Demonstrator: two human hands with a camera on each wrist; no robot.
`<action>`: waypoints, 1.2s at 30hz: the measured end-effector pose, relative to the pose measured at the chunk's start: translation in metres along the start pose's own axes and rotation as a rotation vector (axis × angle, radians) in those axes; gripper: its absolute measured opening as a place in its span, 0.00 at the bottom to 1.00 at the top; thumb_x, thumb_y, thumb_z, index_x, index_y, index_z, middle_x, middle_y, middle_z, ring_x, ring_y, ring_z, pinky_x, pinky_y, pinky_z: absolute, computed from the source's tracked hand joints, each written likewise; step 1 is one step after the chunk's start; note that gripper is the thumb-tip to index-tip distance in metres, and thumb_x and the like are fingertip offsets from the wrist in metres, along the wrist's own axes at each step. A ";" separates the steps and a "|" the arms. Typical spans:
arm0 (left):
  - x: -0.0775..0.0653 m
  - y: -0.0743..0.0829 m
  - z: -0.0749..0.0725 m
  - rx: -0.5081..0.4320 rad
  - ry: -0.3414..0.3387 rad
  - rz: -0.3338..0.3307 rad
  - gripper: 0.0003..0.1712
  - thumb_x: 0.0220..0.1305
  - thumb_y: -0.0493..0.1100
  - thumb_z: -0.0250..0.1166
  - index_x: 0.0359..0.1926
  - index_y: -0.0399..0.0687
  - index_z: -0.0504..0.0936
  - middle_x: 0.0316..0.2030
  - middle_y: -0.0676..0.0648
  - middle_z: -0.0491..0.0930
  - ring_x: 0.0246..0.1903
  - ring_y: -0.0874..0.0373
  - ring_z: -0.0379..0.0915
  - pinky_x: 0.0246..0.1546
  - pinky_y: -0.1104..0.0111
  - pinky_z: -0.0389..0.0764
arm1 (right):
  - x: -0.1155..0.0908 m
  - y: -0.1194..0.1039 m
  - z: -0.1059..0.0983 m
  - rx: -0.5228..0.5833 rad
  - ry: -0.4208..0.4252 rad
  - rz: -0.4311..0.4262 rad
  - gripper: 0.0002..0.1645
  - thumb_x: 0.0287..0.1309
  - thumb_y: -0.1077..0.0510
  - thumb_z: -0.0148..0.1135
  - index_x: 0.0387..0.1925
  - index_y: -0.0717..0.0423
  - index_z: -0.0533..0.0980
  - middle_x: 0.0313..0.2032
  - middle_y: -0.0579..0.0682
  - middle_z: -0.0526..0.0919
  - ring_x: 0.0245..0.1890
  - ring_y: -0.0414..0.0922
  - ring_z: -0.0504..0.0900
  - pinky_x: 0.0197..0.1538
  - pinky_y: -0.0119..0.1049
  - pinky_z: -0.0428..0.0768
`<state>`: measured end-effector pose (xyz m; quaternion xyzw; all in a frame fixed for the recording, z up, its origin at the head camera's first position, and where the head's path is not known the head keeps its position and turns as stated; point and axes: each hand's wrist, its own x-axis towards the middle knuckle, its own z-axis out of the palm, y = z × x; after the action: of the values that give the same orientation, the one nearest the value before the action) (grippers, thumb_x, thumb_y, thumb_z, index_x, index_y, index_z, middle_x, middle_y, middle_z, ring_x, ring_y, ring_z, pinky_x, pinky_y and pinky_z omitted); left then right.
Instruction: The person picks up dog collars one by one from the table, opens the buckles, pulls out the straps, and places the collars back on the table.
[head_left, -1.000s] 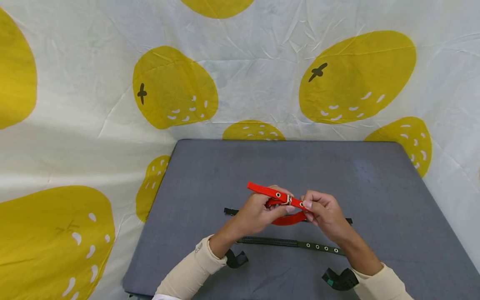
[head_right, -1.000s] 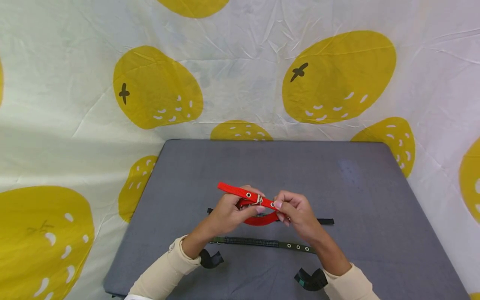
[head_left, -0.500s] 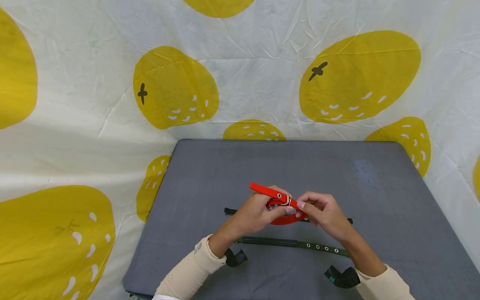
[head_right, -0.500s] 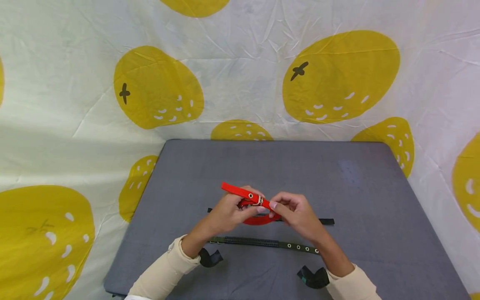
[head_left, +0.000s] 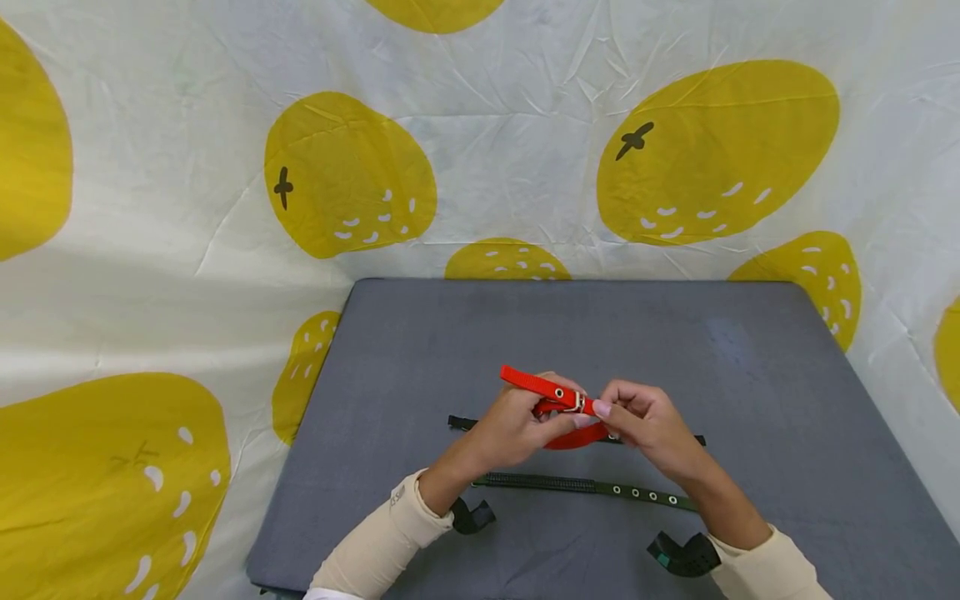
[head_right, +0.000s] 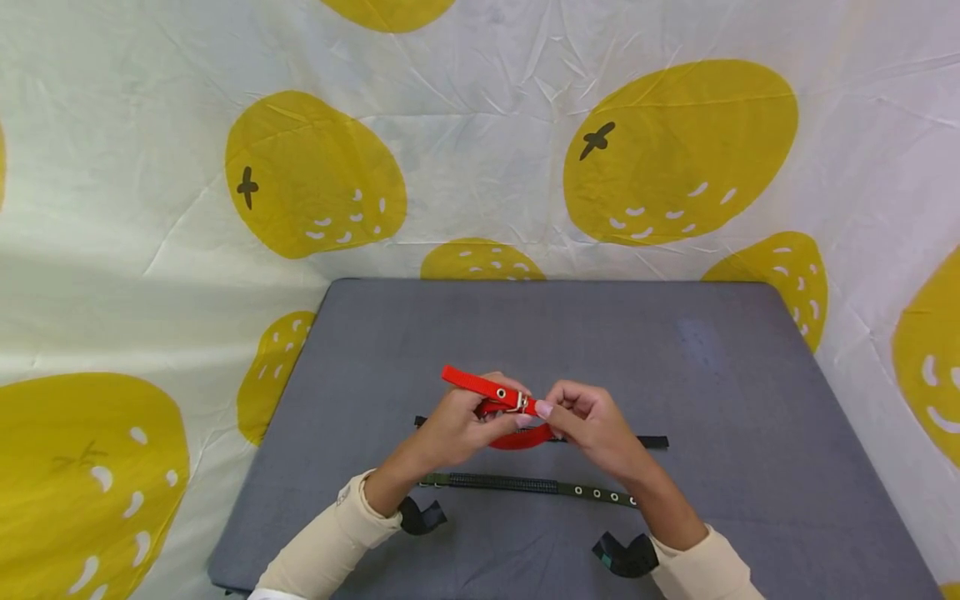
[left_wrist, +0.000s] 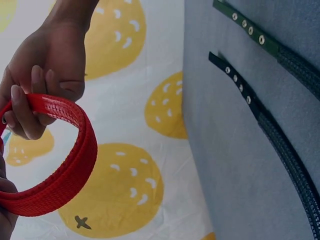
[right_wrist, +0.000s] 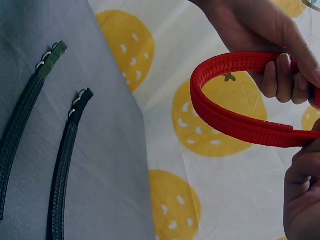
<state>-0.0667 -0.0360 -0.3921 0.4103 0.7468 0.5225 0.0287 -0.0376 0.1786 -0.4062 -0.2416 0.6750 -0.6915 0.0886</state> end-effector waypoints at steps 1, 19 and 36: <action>0.000 0.002 0.000 -0.008 -0.001 0.002 0.13 0.59 0.39 0.67 0.45 0.44 0.79 0.40 0.50 0.79 0.31 0.66 0.71 0.32 0.77 0.75 | 0.000 0.000 0.000 0.018 -0.006 -0.008 0.09 0.66 0.71 0.46 0.28 0.67 0.69 0.17 0.50 0.65 0.13 0.46 0.56 0.16 0.38 0.59; -0.001 0.004 -0.004 -0.023 0.024 0.010 0.13 0.58 0.40 0.68 0.45 0.45 0.78 0.37 0.51 0.80 0.25 0.67 0.69 0.24 0.78 0.73 | 0.002 0.007 -0.001 0.236 -0.038 -0.186 0.16 0.62 0.77 0.38 0.24 0.60 0.66 0.15 0.50 0.61 0.13 0.44 0.54 0.13 0.34 0.54; -0.003 -0.002 -0.004 0.071 -0.093 -0.043 0.13 0.64 0.45 0.63 0.48 0.47 0.78 0.39 0.53 0.80 0.30 0.74 0.73 0.31 0.80 0.77 | -0.002 0.005 -0.007 -0.126 -0.078 -0.005 0.12 0.64 0.72 0.47 0.38 0.60 0.77 0.23 0.53 0.75 0.13 0.44 0.65 0.16 0.36 0.69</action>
<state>-0.0674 -0.0410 -0.3931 0.4186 0.7716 0.4753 0.0599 -0.0397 0.1854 -0.4115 -0.2753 0.7126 -0.6378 0.0977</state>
